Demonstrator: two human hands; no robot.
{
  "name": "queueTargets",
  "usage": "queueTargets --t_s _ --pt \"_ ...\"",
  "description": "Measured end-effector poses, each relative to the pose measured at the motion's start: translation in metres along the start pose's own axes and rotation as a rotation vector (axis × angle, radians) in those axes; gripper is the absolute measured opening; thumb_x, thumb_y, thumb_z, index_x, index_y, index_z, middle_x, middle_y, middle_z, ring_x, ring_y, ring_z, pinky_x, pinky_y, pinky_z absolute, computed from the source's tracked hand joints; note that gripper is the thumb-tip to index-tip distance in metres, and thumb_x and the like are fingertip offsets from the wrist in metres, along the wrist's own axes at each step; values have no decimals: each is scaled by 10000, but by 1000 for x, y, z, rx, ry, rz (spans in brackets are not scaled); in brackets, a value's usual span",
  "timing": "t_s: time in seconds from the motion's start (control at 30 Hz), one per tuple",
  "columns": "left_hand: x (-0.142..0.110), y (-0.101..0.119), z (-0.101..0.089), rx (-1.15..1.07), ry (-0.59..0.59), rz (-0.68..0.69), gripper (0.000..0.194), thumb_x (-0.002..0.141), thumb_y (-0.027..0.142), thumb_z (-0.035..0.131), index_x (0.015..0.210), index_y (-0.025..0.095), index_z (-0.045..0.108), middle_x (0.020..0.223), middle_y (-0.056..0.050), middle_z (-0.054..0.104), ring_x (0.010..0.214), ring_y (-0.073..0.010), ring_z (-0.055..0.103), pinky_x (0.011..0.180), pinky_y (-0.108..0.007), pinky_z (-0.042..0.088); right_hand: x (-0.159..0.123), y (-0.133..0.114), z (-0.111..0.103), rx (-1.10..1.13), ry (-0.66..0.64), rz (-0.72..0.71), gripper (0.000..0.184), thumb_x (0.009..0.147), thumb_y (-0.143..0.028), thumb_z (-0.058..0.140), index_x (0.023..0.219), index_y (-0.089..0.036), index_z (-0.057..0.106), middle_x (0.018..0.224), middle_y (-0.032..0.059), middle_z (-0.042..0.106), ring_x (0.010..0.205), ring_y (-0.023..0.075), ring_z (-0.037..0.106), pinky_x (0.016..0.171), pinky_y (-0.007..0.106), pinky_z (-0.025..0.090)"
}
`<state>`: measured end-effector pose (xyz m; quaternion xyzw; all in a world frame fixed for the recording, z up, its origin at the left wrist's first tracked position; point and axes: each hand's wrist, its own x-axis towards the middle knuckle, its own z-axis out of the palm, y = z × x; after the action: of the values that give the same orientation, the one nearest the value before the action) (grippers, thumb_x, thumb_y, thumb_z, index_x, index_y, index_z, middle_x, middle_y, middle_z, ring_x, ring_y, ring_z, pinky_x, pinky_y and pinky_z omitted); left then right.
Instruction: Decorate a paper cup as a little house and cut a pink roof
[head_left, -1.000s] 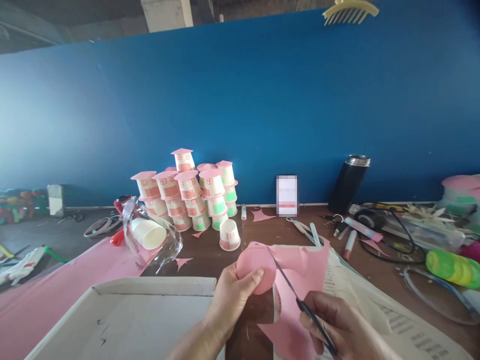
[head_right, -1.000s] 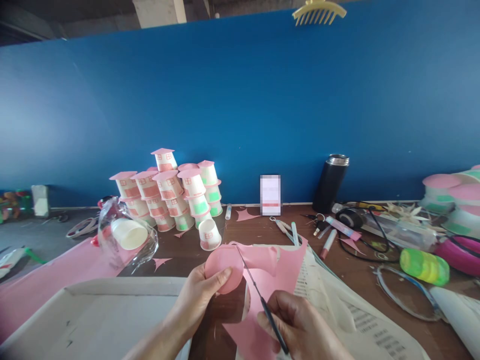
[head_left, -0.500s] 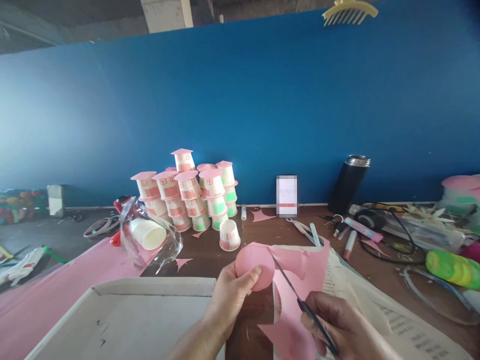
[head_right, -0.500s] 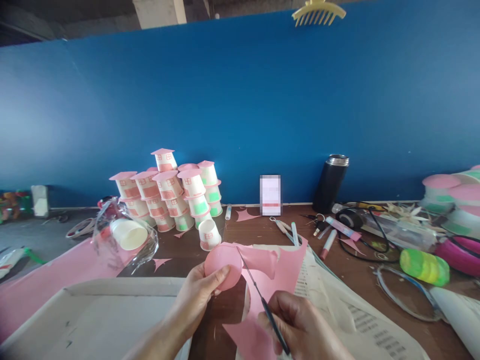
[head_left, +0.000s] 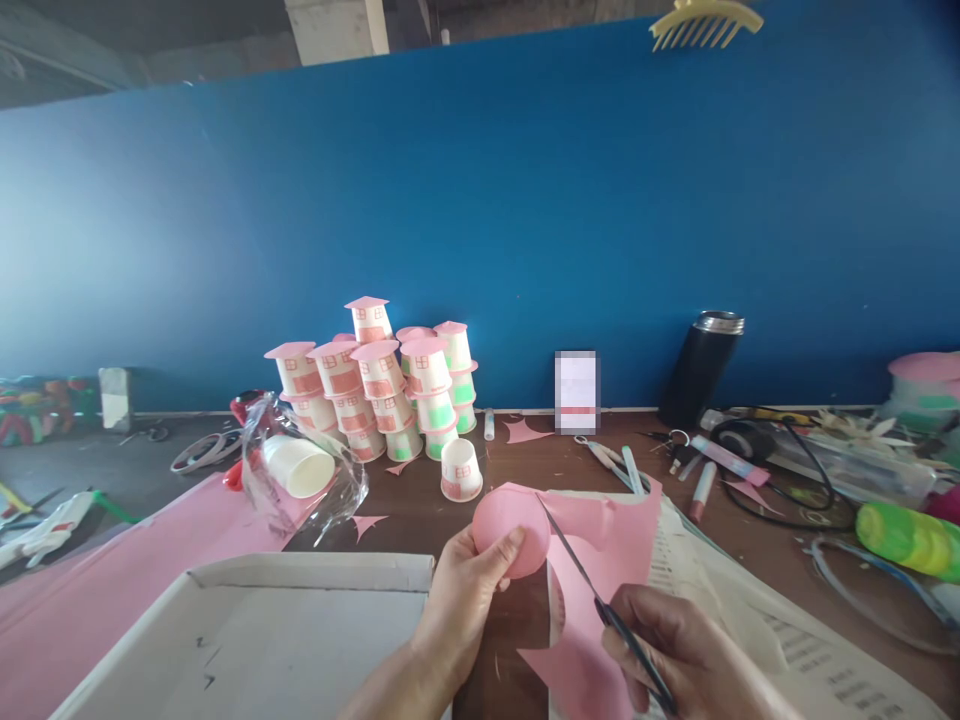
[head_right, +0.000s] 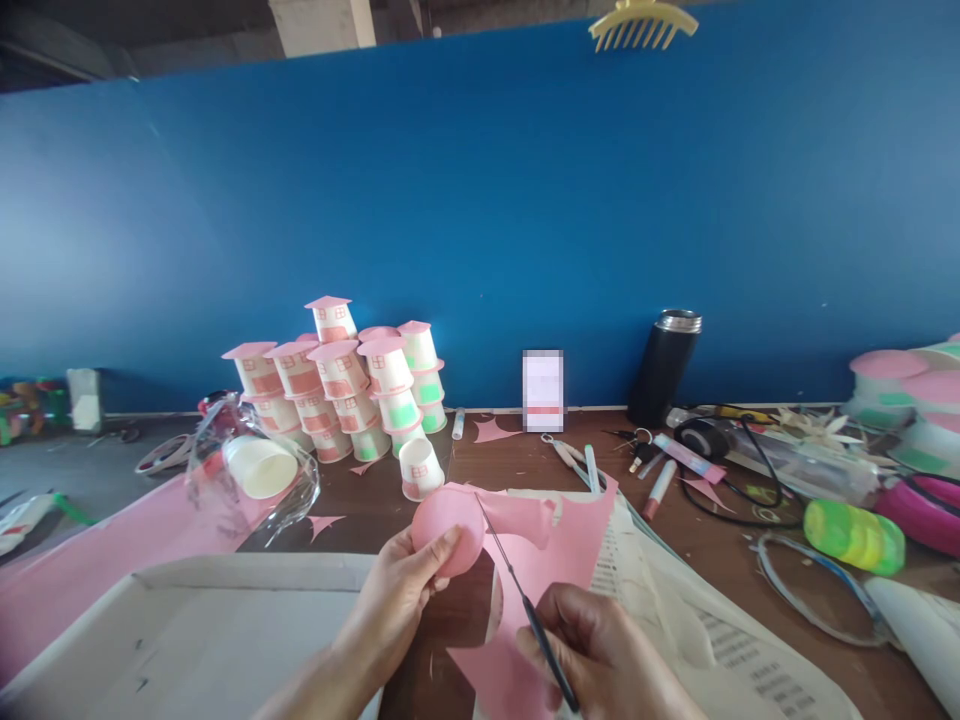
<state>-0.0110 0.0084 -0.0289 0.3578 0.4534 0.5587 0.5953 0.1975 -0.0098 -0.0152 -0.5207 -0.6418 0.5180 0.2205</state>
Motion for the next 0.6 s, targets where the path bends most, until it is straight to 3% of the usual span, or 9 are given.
queueTargets --t_s 0.33,0.6 --pt "-7 18 7 20 -83 -99 395 701 457 779 890 116 714 732 -66 710 636 -174 609 615 -278 461 -1 -4 -1 -19 -4 8 523 797 -694 526 635 -203 443 574 -4 604 338 21 322 335 195 182" --pt "-10 21 7 36 -84 -83 356 725 428 772 864 106 713 705 -38 686 613 -130 577 590 -232 439 -3 -6 1 6 14 16 512 809 -668 531 621 -199 448 560 -30 566 341 16 305 342 188 203"
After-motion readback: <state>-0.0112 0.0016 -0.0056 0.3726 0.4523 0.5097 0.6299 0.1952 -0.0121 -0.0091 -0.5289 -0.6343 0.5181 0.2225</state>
